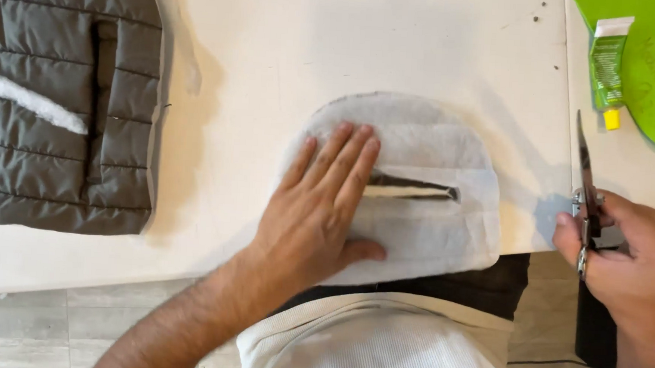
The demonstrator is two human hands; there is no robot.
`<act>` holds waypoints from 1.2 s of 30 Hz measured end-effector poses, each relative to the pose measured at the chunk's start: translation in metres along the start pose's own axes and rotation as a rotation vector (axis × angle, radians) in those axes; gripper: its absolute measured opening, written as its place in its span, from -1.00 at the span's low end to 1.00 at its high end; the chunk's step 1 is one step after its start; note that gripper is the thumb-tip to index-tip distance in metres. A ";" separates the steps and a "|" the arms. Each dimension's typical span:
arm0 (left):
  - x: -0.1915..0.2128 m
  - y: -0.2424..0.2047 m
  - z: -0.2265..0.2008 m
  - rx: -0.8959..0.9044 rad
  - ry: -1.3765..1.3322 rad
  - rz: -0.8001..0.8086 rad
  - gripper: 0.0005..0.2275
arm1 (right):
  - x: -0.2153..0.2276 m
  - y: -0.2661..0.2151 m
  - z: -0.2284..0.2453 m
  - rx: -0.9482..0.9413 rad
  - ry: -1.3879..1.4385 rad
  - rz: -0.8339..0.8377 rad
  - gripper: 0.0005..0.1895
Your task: Cutting a precise opening in quilted fabric using scissors and then applying adhesive to the edges.
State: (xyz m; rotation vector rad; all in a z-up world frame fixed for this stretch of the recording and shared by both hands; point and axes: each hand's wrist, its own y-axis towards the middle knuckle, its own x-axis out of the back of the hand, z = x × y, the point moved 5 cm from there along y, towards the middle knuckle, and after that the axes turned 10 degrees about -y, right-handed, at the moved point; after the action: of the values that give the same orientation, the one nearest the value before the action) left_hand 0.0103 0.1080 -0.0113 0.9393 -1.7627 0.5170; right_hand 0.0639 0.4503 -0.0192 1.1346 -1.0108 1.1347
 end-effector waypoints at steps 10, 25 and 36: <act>0.018 0.021 -0.012 -0.157 0.014 -0.159 -0.45 | -0.007 0.010 0.011 0.306 0.036 -0.271 -0.74; 0.029 -0.003 -0.029 -0.342 -0.036 0.050 -0.82 | -0.003 0.010 0.016 0.265 0.085 -0.313 -0.81; 0.053 0.054 -0.029 -0.471 -0.172 -0.227 -0.65 | -0.021 -0.040 0.017 0.012 0.554 0.628 -0.75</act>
State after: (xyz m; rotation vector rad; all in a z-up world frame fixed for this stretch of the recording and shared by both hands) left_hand -0.0243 0.1429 0.0529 0.8460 -1.7899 -0.1287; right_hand 0.0995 0.4286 -0.0427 0.4465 -0.9298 1.8279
